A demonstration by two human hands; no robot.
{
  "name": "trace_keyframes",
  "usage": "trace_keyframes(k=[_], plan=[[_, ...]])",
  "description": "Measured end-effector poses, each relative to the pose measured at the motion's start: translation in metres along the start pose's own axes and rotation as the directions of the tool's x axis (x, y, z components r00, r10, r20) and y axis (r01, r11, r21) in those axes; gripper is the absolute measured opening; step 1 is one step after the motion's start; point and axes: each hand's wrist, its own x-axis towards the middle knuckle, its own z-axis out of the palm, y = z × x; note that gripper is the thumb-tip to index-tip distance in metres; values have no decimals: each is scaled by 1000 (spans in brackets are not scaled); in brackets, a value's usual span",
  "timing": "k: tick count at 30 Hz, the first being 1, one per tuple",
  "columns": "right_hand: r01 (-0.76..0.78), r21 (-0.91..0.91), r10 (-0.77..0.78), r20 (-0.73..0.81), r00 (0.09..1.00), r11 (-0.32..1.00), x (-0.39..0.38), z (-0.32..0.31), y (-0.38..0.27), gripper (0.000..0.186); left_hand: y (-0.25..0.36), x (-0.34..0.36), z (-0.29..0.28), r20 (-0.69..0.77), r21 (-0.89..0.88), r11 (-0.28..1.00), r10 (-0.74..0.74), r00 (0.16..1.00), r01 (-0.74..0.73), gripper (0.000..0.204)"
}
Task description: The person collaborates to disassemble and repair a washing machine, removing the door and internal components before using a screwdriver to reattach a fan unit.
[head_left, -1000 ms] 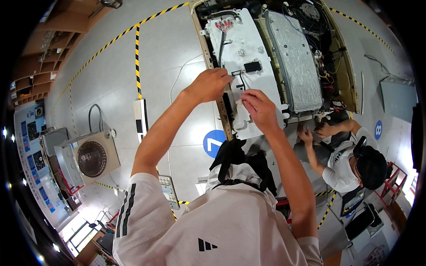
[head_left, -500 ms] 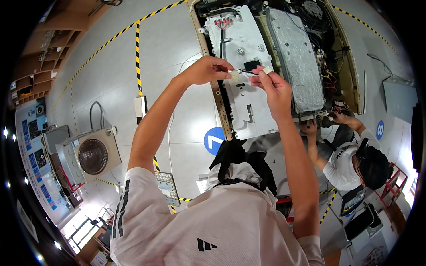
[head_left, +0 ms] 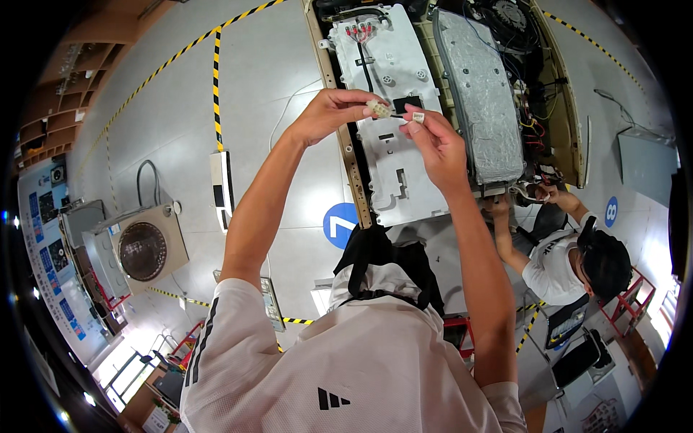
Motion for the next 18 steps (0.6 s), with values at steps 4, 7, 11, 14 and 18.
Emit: trace_keyframes(k=[4,7,11,14,18], plan=[[29,-58,-29,6,1000,998,0,0,3,20,9,-3,2,40,14,1000,-11,999,10,26],[23,-61,-24,-19,1000,998,-1,-1,4,19,11,-5,2,35,17,999,-43,998,43,26],[40,-108,-44,-31,999,993,-7,-2,5,19,11,-10,0,19,4,998,-67,998,67,25],[53,-212,-59,-21,998,976,-17,-2,2,18,5,-13,-4,10,-6,1000,-12,1000,12,19],[10,-217,-15,-19,1000,976,-31,-2,4,21,-5,-17,-7,-22,-69,998,1,1000,-3,12]])
